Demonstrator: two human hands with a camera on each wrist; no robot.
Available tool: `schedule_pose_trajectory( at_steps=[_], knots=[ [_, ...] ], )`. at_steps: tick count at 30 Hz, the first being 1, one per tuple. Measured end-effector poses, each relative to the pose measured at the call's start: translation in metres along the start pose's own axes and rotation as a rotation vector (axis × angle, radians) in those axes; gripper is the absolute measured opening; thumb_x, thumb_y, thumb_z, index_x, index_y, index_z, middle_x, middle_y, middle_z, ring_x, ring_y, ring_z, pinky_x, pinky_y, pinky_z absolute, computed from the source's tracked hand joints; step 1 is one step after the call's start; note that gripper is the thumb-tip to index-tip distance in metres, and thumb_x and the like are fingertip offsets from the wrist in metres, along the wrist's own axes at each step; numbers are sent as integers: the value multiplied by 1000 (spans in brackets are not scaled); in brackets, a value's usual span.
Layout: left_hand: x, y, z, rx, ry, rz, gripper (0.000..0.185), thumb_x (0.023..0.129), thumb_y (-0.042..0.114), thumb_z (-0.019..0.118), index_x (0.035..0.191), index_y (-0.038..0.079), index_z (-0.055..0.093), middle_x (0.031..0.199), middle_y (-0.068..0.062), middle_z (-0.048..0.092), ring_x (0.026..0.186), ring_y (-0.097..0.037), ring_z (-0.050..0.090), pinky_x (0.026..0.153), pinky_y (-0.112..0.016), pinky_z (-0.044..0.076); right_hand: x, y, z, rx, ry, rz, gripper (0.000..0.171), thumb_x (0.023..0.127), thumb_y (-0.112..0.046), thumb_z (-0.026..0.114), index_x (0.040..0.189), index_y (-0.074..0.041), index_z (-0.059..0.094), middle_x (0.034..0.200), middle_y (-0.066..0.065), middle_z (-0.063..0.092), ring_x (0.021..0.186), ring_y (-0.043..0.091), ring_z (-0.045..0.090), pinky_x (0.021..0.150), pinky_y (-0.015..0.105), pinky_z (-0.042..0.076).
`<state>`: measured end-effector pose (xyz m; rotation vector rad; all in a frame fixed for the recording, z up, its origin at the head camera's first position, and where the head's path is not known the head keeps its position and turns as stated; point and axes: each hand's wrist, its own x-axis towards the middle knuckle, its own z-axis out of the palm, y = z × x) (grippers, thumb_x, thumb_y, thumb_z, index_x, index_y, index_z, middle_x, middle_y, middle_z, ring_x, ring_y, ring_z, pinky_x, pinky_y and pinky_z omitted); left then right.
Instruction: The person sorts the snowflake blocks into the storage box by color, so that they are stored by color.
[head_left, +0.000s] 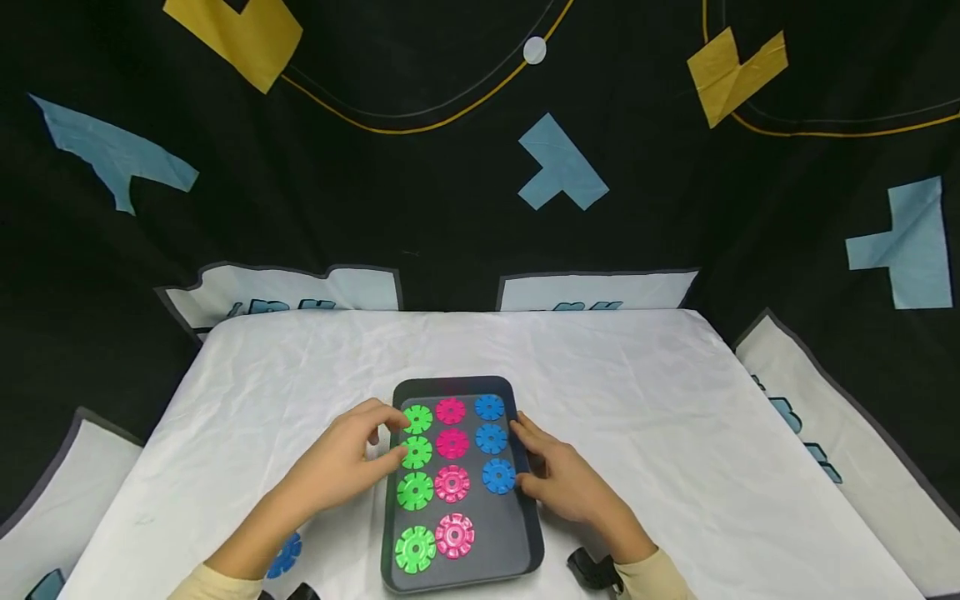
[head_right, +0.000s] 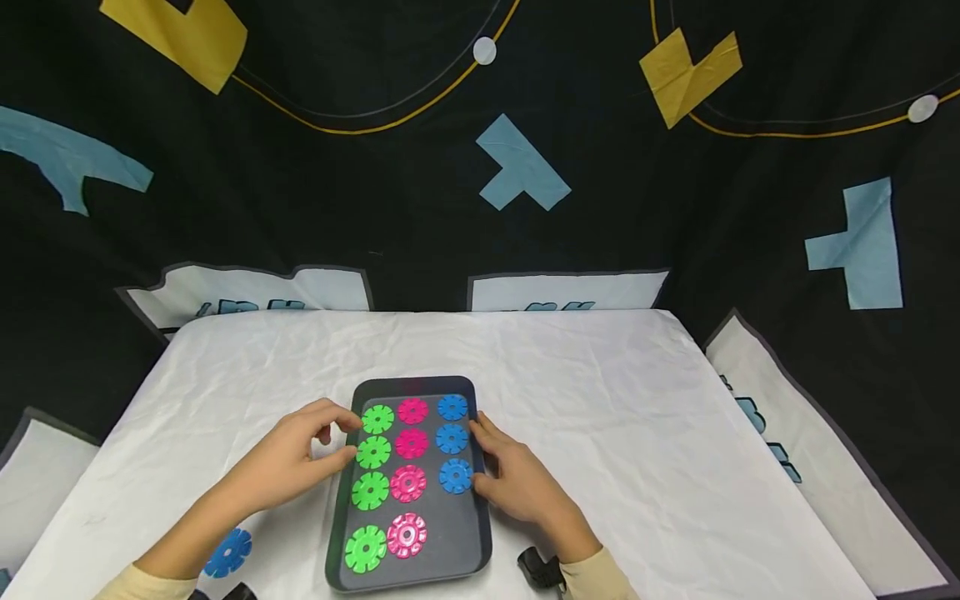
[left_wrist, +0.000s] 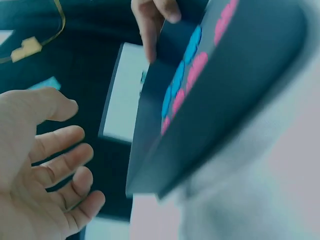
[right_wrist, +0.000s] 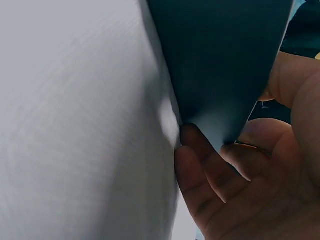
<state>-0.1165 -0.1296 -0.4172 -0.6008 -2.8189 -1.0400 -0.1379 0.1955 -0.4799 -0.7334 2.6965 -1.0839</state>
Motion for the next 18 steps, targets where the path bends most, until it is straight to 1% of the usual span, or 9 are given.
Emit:
schedule_pose_trajectory(
  at_steps=[3, 5, 7, 11, 14, 18],
  knots=[
    [-16, -13, -7, -38, 37, -61, 24, 85, 24, 74, 108, 27, 66, 100, 13, 58, 83, -15, 50, 64, -28, 44, 0, 0, -1, 5, 0, -7, 76, 84, -17, 66, 152, -8, 33, 160, 5, 22, 144, 18, 22, 111, 45, 29],
    [-28, -22, -11, -47, 63, -97, 24, 86, 25, 74, 108, 28, 66, 100, 12, 58, 83, -16, 50, 65, -29, 45, -1, -1, -1, 14, -2, -5, 75, 84, -17, 66, 152, -8, 33, 160, 5, 22, 144, 17, 21, 111, 44, 29],
    [-40, -29, -15, -41, 84, -131, 24, 86, 27, 74, 109, 28, 66, 100, 12, 58, 83, -16, 50, 68, -32, 47, -2, -1, -1, 19, -3, 0, 75, 85, -17, 66, 152, -9, 33, 160, 4, 21, 143, 17, 21, 111, 44, 29],
    [-65, -42, -19, -3, 121, -179, 27, 84, 26, 76, 110, 25, 67, 100, 10, 60, 83, -13, 51, 75, -37, 50, -3, 0, -2, 30, 3, 8, 75, 86, -15, 65, 153, -10, 32, 160, 4, 20, 141, 17, 27, 108, 43, 34],
    [-84, -52, -21, 18, 145, -202, 30, 82, 25, 78, 110, 21, 69, 97, 10, 61, 82, -11, 52, 78, -35, 50, -2, -1, -2, 35, 6, 7, 75, 86, -14, 65, 153, -9, 32, 160, 6, 20, 141, 17, 28, 108, 44, 35],
    [-109, -65, -19, 22, 137, -254, 37, 76, 27, 83, 109, 18, 69, 95, 12, 61, 81, -7, 54, 80, -26, 50, -1, -2, -2, 33, 0, 7, 75, 85, -14, 65, 153, -9, 32, 160, 6, 20, 142, 18, 26, 109, 44, 33]
  ],
)
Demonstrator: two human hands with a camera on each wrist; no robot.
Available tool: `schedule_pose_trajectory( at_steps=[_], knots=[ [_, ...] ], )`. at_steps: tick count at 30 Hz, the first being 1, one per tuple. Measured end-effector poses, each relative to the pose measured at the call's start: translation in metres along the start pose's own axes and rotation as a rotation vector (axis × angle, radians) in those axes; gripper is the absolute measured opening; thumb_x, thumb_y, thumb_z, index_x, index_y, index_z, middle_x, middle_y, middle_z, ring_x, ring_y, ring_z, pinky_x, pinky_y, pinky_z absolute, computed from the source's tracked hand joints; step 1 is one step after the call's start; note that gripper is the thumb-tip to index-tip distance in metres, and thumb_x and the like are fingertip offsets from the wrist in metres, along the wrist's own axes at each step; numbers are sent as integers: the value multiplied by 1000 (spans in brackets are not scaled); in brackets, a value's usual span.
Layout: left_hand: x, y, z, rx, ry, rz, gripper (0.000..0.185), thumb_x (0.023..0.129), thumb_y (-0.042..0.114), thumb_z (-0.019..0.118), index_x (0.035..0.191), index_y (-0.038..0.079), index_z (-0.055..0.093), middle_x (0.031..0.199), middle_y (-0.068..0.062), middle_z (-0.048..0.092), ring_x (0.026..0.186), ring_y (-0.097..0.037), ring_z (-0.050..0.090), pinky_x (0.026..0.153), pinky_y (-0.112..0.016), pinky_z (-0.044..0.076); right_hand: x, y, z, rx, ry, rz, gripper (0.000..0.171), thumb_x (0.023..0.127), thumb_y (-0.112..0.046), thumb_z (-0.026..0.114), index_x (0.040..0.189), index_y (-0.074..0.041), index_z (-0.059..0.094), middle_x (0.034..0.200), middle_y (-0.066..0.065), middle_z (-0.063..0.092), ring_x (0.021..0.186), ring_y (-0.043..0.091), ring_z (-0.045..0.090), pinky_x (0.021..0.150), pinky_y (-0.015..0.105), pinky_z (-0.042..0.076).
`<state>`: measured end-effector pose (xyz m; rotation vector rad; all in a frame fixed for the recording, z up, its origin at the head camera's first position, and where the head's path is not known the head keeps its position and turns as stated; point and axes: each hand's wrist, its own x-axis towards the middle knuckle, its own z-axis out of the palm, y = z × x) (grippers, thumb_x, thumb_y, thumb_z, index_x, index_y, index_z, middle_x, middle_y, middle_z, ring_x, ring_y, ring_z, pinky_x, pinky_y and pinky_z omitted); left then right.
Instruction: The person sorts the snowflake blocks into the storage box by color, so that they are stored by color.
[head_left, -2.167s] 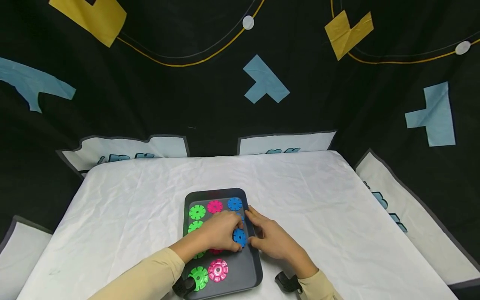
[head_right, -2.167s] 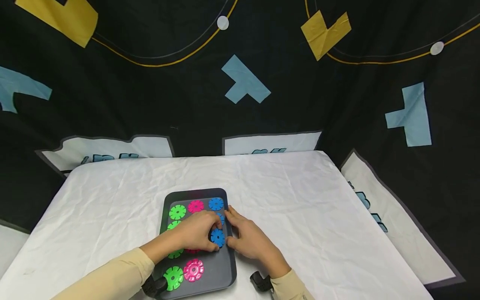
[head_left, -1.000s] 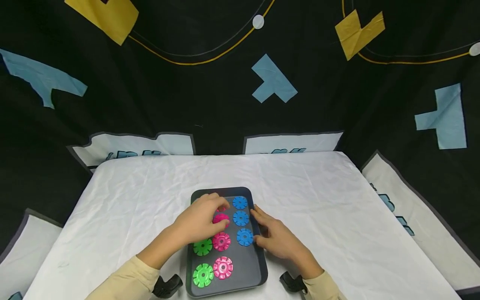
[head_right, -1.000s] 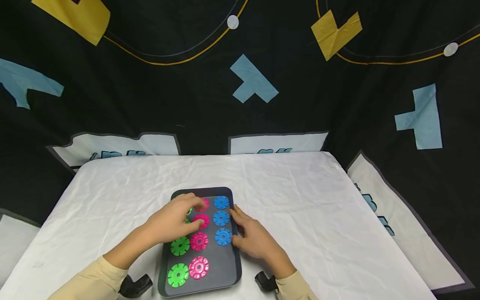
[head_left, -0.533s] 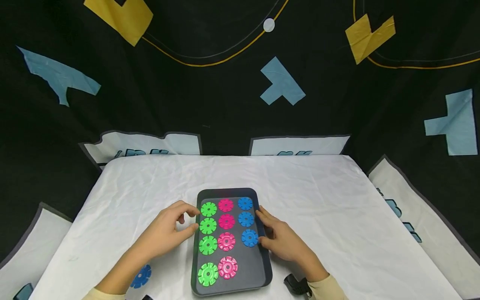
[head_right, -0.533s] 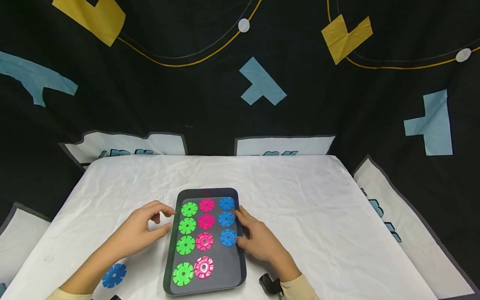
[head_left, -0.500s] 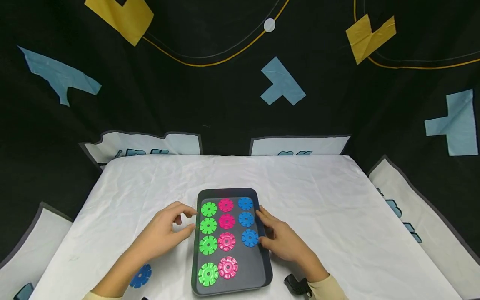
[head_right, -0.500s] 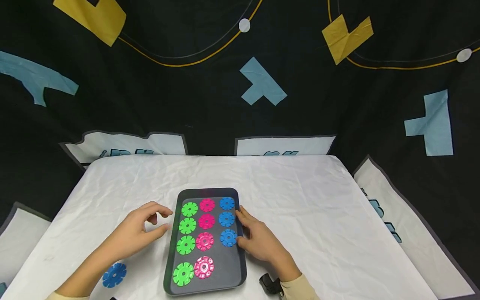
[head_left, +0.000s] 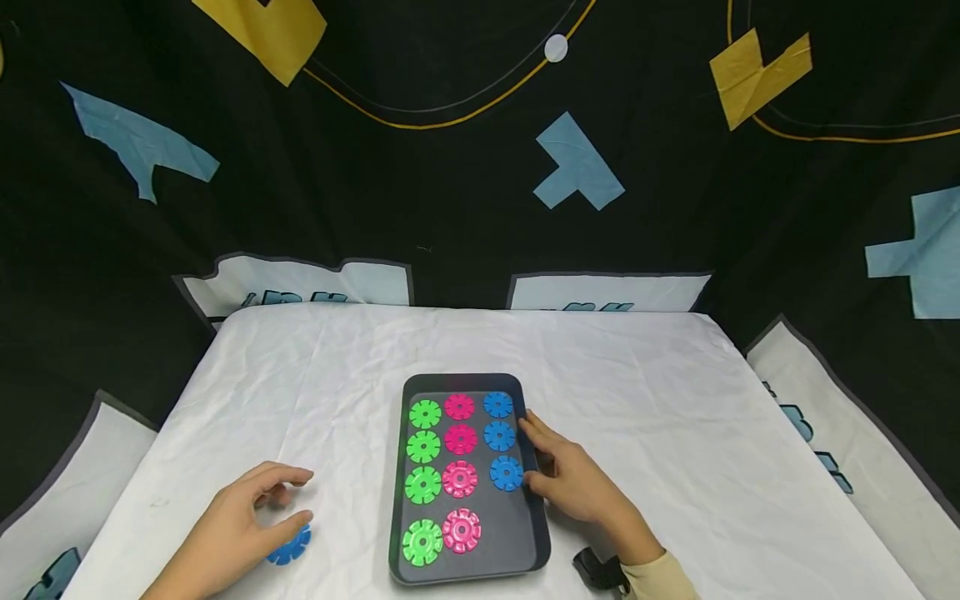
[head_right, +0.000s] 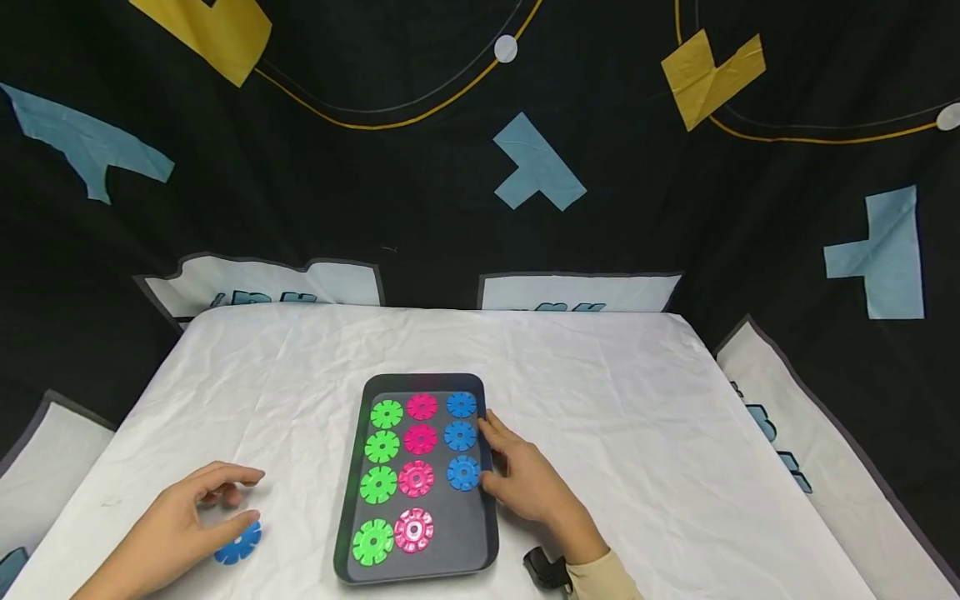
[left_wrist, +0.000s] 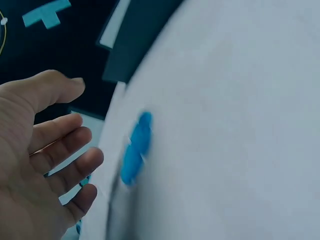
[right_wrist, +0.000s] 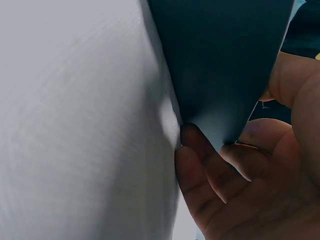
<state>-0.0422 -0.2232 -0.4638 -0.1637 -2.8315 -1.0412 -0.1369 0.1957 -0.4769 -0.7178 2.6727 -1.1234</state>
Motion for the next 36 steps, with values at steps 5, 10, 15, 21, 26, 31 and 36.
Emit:
schedule_pose_trajectory(
  at_steps=[5, 10, 15, 21, 26, 31, 36],
  knots=[
    [-13, -12, 3, 63, -88, -83, 51, 66, 35, 88, 110, 16, 69, 102, 11, 61, 85, -6, 54, 79, -24, 50, -1, 0, -2, -2, 1, 4, 76, 85, -15, 66, 153, -9, 32, 160, 6, 20, 139, 19, 33, 106, 43, 37],
    [-17, -18, 4, 183, -192, -134, 62, 61, 43, 88, 112, 13, 69, 110, 2, 62, 102, -22, 56, 89, -52, 47, 0, -1, -2, 17, -7, 0, 75, 86, -13, 65, 153, -8, 31, 160, 6, 19, 138, 18, 34, 104, 41, 39],
    [-17, -20, 3, 269, -220, -172, 66, 57, 47, 88, 109, 12, 67, 105, -1, 59, 102, -30, 53, 84, -61, 39, 1, -1, 0, 29, -16, -3, 76, 86, -14, 65, 153, -7, 30, 161, 7, 18, 139, 18, 33, 103, 41, 41],
    [-17, -20, 6, 265, -201, -173, 57, 56, 42, 89, 98, 13, 64, 94, 3, 57, 96, -25, 52, 79, -52, 37, 0, -1, 0, 21, -14, -4, 77, 85, -14, 66, 153, -8, 30, 160, 7, 19, 141, 18, 28, 107, 42, 36],
    [-16, -18, 9, 302, -195, -132, 53, 54, 36, 89, 94, 14, 61, 87, 5, 56, 88, -20, 51, 76, -49, 38, 0, 0, 0, 16, -12, -9, 76, 85, -15, 66, 153, -8, 31, 160, 8, 20, 142, 19, 25, 108, 43, 34],
    [-15, -12, 9, 323, -185, -47, 49, 55, 31, 88, 95, 15, 63, 82, 9, 55, 81, -12, 51, 82, -52, 41, -1, -1, 0, 10, -9, -5, 76, 85, -15, 66, 153, -8, 32, 160, 6, 20, 142, 18, 25, 107, 42, 36],
    [-19, -10, 9, 352, -45, 181, 44, 54, 26, 86, 93, 21, 67, 86, 19, 53, 79, -3, 52, 73, -42, 46, -1, -2, -1, 18, -16, 3, 76, 85, -15, 66, 153, -8, 31, 161, 6, 19, 142, 18, 25, 108, 42, 35]
  ],
)
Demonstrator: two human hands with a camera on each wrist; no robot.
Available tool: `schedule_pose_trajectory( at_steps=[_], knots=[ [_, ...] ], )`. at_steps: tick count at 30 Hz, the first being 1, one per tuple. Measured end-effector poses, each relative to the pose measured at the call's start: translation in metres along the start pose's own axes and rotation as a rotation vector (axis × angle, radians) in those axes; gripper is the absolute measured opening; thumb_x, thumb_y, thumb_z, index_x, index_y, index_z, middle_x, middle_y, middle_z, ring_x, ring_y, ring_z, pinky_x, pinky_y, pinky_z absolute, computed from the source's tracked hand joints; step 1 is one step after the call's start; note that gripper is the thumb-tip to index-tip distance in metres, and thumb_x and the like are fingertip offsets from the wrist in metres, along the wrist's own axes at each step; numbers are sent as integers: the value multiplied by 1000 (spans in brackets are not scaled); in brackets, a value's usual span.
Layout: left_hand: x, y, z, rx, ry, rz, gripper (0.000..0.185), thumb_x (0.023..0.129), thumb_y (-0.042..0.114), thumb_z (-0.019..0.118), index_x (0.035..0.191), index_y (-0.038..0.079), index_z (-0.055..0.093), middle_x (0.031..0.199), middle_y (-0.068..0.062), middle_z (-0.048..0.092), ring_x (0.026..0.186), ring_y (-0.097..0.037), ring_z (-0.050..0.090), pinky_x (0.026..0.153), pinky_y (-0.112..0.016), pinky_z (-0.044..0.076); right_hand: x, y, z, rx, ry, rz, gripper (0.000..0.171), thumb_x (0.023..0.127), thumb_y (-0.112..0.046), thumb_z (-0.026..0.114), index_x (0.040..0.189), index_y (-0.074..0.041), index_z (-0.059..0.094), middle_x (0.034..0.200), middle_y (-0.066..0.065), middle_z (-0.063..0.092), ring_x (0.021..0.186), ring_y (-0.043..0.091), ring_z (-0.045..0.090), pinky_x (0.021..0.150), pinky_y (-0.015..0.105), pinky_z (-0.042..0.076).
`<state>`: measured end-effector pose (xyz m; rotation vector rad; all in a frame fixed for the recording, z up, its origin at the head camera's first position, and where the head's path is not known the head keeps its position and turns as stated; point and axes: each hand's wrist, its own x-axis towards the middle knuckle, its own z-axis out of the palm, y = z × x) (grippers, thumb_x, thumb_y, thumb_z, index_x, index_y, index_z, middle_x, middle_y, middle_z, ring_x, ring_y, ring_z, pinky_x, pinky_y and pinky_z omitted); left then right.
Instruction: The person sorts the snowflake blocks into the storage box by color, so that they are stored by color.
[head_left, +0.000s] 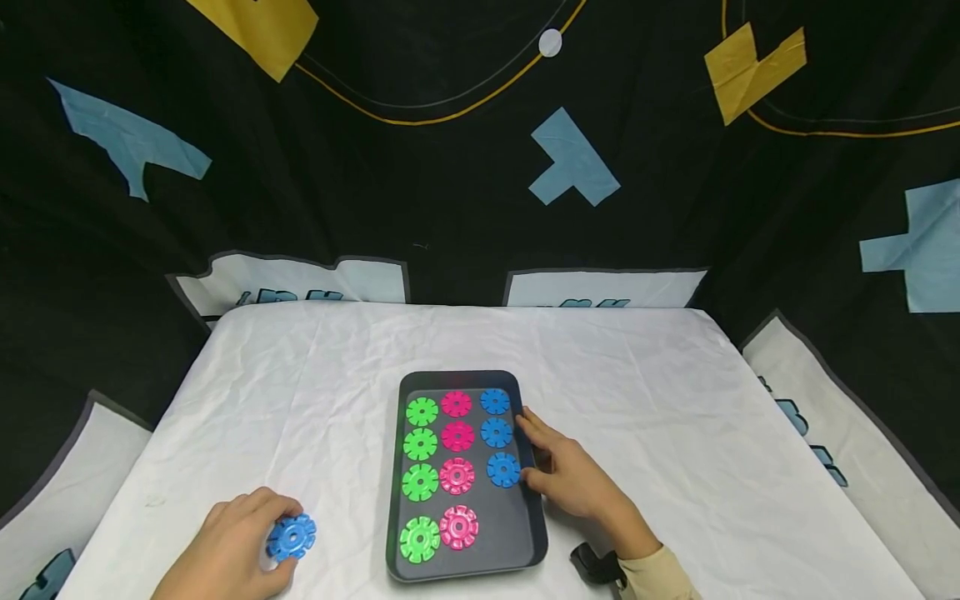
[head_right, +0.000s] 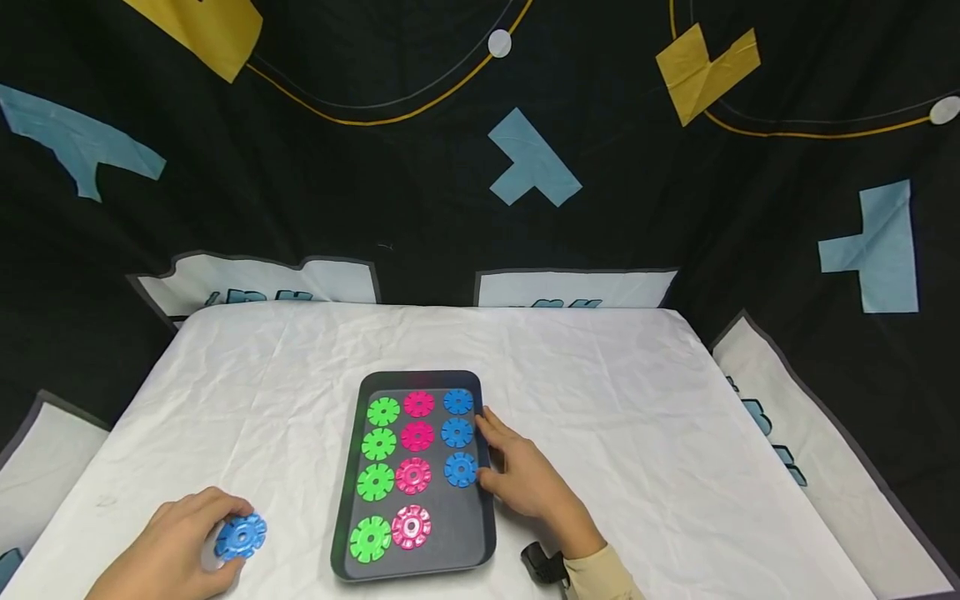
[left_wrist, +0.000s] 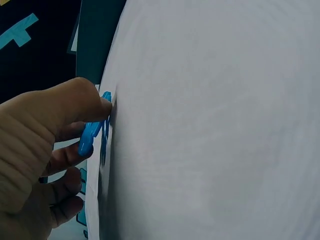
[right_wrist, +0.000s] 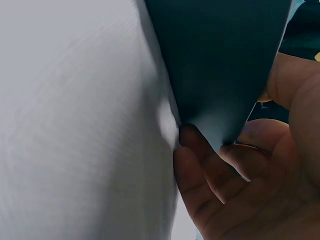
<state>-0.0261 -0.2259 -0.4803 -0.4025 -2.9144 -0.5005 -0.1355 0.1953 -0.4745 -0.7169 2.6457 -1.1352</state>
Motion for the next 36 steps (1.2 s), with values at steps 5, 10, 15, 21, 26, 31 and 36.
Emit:
schedule_pose_trajectory(
  at_steps=[5, 10, 15, 21, 26, 31, 36],
  knots=[
    [0, 1, -1, 20, 1, 33, 43, 55, 27, 86, 94, 20, 70, 87, 19, 52, 78, -3, 53, 73, -40, 46, 0, 0, 0, 16, -9, 3, 77, 86, -14, 65, 153, -8, 29, 161, 7, 18, 137, 18, 35, 105, 41, 39],
    [1, 1, -2, 35, -28, 29, 44, 55, 28, 86, 95, 19, 71, 86, 19, 53, 79, -3, 52, 73, -39, 45, 1, 1, 0, 17, -11, -3, 77, 86, -13, 65, 154, -8, 29, 161, 8, 17, 134, 18, 39, 102, 39, 42],
    [2, 1, -2, 35, -126, -24, 48, 56, 35, 88, 98, 18, 71, 88, 15, 55, 81, -6, 53, 77, -42, 46, 0, 1, 0, 19, -6, -8, 77, 86, -13, 65, 153, -7, 29, 161, 8, 18, 136, 18, 37, 101, 39, 43],
    [2, 2, -1, 42, -140, -5, 47, 57, 38, 87, 97, 17, 72, 86, 16, 55, 80, -5, 53, 76, -41, 47, 0, 1, 0, 14, -5, -8, 77, 85, -14, 65, 153, -7, 29, 161, 7, 18, 138, 18, 34, 104, 40, 40],
    [3, 4, 0, 106, 9, 97, 41, 53, 36, 84, 89, 20, 72, 82, 21, 53, 74, -1, 49, 69, -34, 45, 0, 2, 1, 7, -3, -6, 77, 85, -14, 65, 153, -7, 29, 161, 7, 18, 139, 18, 31, 105, 41, 38],
    [9, 11, -5, 105, 23, 84, 38, 53, 37, 84, 86, 22, 72, 83, 21, 55, 76, -3, 52, 74, -37, 46, -1, 2, 1, 6, -2, -12, 77, 85, -14, 65, 153, -7, 30, 161, 8, 19, 138, 18, 32, 105, 41, 38],
    [23, 21, -10, 92, 25, 84, 40, 54, 40, 85, 87, 25, 70, 85, 20, 57, 81, -4, 51, 78, -37, 46, 0, 3, 1, -1, 2, -16, 78, 85, -15, 66, 153, -7, 30, 161, 7, 19, 140, 18, 29, 106, 41, 38]
  ],
)
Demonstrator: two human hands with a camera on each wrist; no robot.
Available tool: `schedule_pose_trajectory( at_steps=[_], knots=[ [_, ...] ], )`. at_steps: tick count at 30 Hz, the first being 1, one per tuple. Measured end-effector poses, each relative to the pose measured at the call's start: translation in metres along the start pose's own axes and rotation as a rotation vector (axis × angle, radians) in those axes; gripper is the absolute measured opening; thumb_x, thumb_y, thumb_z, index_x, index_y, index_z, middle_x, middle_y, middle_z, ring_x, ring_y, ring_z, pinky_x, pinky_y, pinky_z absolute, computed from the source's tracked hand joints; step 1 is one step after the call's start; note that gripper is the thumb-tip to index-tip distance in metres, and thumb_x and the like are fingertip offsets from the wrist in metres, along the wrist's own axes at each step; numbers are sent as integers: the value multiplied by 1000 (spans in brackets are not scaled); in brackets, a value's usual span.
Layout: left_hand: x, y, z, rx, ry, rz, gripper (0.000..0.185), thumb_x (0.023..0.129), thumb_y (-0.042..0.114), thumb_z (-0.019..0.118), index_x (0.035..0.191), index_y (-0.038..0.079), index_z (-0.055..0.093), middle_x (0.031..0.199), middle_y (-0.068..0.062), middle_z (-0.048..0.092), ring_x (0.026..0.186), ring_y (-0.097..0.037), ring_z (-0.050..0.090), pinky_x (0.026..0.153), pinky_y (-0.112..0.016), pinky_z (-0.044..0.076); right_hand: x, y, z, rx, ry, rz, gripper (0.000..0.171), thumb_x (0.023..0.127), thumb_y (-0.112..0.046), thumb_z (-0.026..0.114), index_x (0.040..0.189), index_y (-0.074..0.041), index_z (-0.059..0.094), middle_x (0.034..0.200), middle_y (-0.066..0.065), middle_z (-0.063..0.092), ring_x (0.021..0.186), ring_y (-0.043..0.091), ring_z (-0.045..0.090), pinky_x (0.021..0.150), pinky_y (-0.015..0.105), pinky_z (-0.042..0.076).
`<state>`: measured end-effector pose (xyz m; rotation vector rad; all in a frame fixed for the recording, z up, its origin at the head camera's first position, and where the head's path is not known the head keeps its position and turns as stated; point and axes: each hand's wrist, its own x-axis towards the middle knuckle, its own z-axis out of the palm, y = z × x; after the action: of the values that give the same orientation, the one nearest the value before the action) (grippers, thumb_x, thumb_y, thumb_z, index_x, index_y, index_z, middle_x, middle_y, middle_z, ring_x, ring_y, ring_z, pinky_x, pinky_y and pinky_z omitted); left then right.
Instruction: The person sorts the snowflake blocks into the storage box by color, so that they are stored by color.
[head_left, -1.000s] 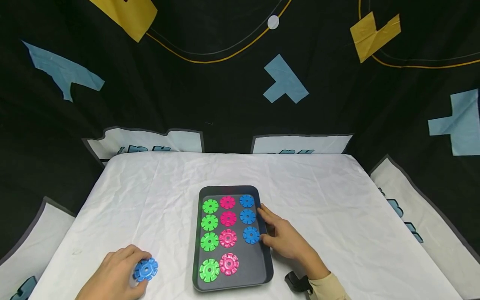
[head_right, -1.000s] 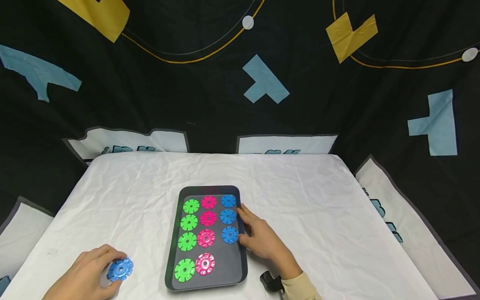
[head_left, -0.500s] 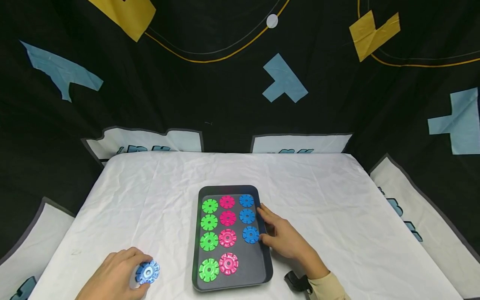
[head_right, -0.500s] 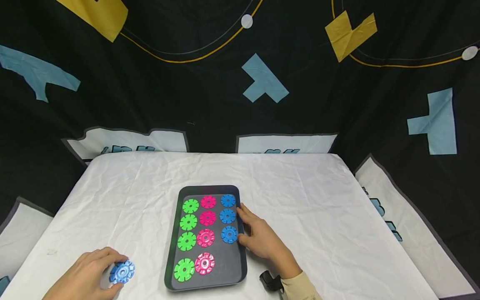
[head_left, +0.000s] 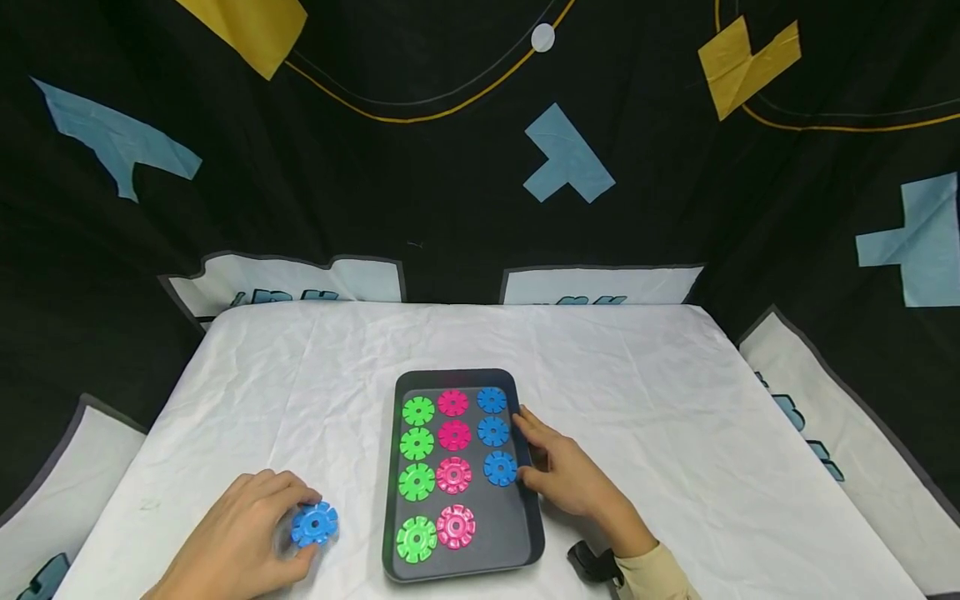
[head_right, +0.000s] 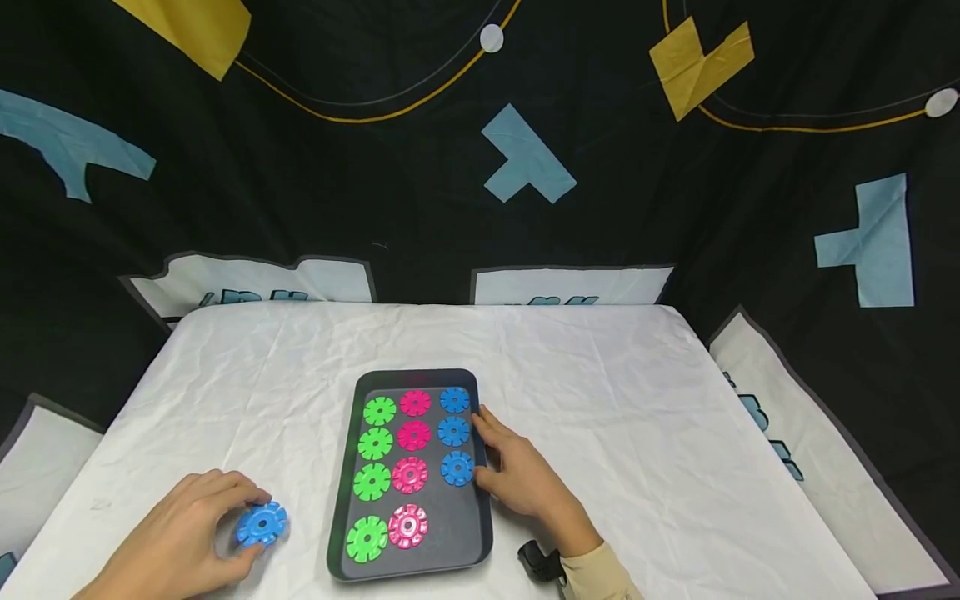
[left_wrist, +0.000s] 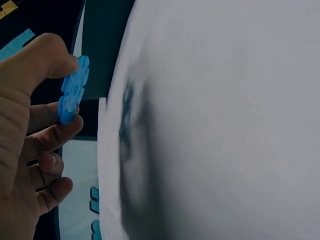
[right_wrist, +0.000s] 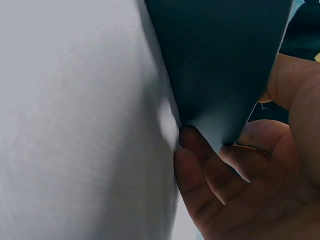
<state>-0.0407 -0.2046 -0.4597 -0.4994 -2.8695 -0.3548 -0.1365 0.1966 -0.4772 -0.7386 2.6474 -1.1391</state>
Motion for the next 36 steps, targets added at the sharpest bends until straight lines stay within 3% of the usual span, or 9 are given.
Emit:
schedule_pose_trajectory(
  at_steps=[6, 14, 20, 27, 36],
  knots=[
    [25, 12, -3, -58, 113, 135, 41, 53, 40, 85, 88, 25, 70, 88, 23, 56, 82, -1, 48, 77, -32, 44, 0, 0, 1, 0, 4, 6, 78, 85, -15, 66, 153, -8, 30, 161, 6, 19, 142, 18, 25, 106, 41, 38],
    [65, 35, -2, -175, 110, 318, 41, 57, 40, 83, 93, 24, 69, 94, 21, 59, 88, -1, 50, 81, -30, 42, -2, 0, 1, -2, 11, 13, 77, 85, -15, 66, 153, -8, 29, 161, 6, 18, 141, 19, 26, 106, 42, 38],
    [94, 57, -4, -202, 64, 431, 39, 62, 42, 81, 94, 23, 70, 95, 18, 59, 88, -3, 49, 81, -30, 42, 0, 1, 2, -40, 16, 4, 76, 85, -16, 65, 153, -8, 30, 160, 6, 20, 143, 18, 23, 110, 43, 31],
    [127, 87, -5, -190, -21, 598, 41, 65, 46, 79, 97, 22, 72, 93, 14, 59, 89, -5, 50, 78, -31, 42, 1, -1, -1, -35, 3, 3, 76, 86, -17, 64, 153, -7, 30, 161, 6, 20, 142, 16, 24, 110, 42, 31],
    [152, 126, 10, -176, -182, 731, 40, 68, 50, 76, 98, 23, 72, 95, 16, 59, 90, -5, 50, 82, -31, 45, 2, 5, -1, -57, 12, -19, 76, 85, -19, 64, 153, -8, 32, 160, 5, 21, 142, 15, 24, 108, 41, 35]
  ],
)
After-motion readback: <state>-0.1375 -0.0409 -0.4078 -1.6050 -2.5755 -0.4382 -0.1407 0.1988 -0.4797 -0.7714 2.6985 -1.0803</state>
